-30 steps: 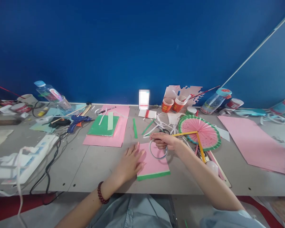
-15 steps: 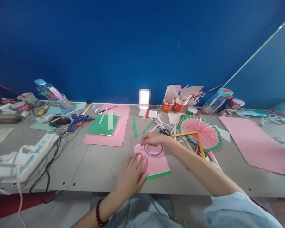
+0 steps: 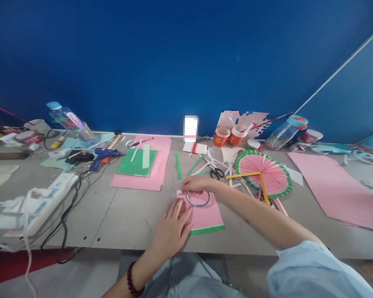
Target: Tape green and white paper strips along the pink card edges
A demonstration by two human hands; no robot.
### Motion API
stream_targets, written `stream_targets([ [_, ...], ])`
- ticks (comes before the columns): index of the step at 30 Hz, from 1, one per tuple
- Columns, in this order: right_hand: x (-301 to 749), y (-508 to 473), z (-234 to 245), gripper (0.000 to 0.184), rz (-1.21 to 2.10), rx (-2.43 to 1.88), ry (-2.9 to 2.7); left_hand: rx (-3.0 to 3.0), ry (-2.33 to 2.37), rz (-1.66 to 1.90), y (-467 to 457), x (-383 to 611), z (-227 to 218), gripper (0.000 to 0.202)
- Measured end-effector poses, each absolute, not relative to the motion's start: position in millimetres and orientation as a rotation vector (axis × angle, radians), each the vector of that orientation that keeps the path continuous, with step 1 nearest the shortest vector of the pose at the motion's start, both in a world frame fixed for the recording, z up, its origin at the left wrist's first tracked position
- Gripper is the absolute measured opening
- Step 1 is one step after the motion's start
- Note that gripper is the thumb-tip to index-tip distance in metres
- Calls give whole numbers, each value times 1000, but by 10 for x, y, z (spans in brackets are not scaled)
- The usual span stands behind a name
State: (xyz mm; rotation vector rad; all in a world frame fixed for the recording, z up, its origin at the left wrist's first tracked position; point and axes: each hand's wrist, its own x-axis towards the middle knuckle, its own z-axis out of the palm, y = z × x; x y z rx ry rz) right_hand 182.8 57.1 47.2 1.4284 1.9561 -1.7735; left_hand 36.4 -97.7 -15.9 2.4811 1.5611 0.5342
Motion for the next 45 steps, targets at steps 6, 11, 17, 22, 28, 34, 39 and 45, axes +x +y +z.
stream_targets([
  [6, 1807, 594, 468, 14, -1812, 1400, 1927, 2473, 1507, 502, -937, 332, -108, 44],
  [11, 1821, 611, 444, 16, -1858, 1391, 1919, 2461, 1487, 513, -903, 315, -118, 53],
  [17, 1856, 631, 435, 22, -1964, 1312, 1838, 2457, 1476, 532, -897, 319, -111, 51],
  [22, 1861, 606, 456, 27, -2055, 1227, 1793, 2463, 1468, 556, -892, 319, -75, 44],
  [28, 1850, 557, 458, 25, -2031, 1275, 1819, 2474, 1468, 554, -883, 318, -70, 44],
  [34, 1838, 574, 363, 18, -1950, 1386, 1862, 2474, 1477, 576, -898, 321, -97, 45],
  [39, 1833, 596, 326, 16, -1884, 1420, 1880, 2470, 1483, 586, -905, 315, -110, 45],
  [45, 1828, 591, 342, 13, -1805, 1442, 1922, 2469, 1476, 566, -906, 309, -109, 48],
])
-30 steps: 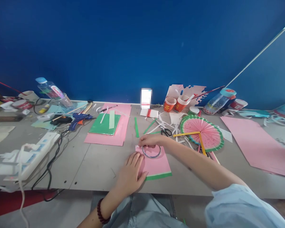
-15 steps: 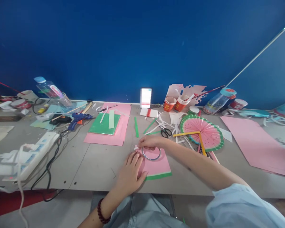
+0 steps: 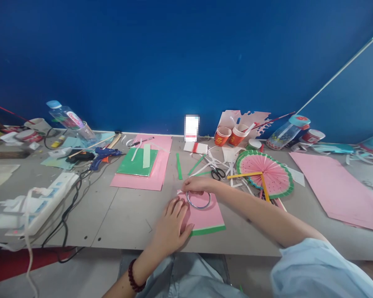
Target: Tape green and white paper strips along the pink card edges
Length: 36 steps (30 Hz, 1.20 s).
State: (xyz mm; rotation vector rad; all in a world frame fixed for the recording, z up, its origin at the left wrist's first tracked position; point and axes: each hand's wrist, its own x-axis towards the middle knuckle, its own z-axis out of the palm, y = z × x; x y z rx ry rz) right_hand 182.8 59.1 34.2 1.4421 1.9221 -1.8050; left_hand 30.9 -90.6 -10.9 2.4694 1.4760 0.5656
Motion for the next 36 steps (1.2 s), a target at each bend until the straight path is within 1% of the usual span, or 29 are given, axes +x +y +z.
stream_targets([
  [7, 1800, 551, 446, 9, -1654, 1499, 1979, 2456, 1487, 556, -908, 309, -101, 46],
  [13, 1805, 547, 401, 13, -1525, 1435, 2108, 2457, 1502, 556, -903, 319, -105, 45],
  [19, 1818, 545, 364, 14, -1327, 1462, 2294, 2464, 1503, 543, -904, 322, -116, 47],
  [31, 1815, 573, 439, 15, -1432, 1384, 2257, 2465, 1497, 567, -899, 318, -102, 47],
  [36, 1795, 555, 441, 21, -1512, 1379, 2222, 2464, 1505, 570, -902, 317, -108, 47],
])
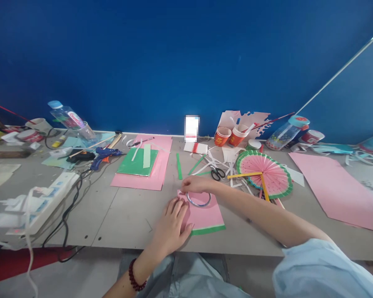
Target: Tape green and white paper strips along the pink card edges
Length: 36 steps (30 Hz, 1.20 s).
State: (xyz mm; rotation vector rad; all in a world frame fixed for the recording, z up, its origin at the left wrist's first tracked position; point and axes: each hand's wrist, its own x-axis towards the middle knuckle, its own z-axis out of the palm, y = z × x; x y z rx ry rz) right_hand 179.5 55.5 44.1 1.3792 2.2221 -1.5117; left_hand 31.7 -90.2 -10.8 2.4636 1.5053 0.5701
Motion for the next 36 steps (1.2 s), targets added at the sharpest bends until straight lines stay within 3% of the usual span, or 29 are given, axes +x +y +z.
stream_targets([
  [36, 1810, 550, 432, 18, -1563, 1407, 2142, 2469, 1516, 532, -902, 319, -120, 47],
])
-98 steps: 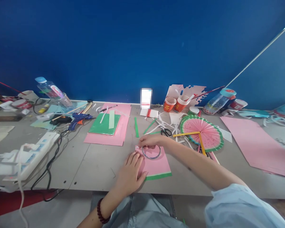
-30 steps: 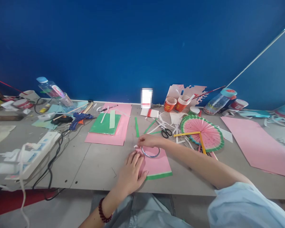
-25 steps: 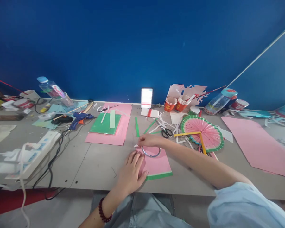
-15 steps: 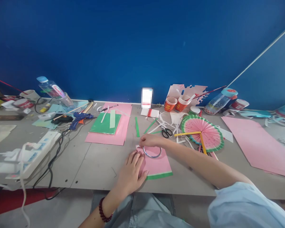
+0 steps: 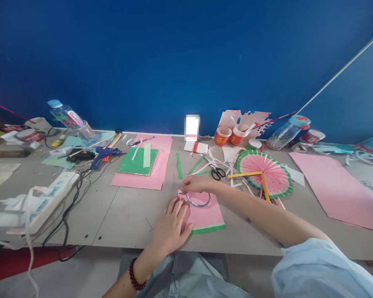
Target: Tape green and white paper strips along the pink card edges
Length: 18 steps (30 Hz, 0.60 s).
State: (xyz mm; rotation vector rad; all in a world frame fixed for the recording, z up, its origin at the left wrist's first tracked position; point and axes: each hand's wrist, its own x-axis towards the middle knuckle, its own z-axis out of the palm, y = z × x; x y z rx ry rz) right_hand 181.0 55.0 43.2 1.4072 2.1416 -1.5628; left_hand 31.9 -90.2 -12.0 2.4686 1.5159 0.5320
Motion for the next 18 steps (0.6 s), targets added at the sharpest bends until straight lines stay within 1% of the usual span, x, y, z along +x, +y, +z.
stream_targets([
  [7, 1815, 535, 435, 18, -1653, 1406, 2101, 2457, 1508, 563, -909, 319, -114, 44],
  [18, 1801, 542, 340, 16, -1587, 1499, 2123, 2456, 1501, 572, -896, 324, -113, 43],
])
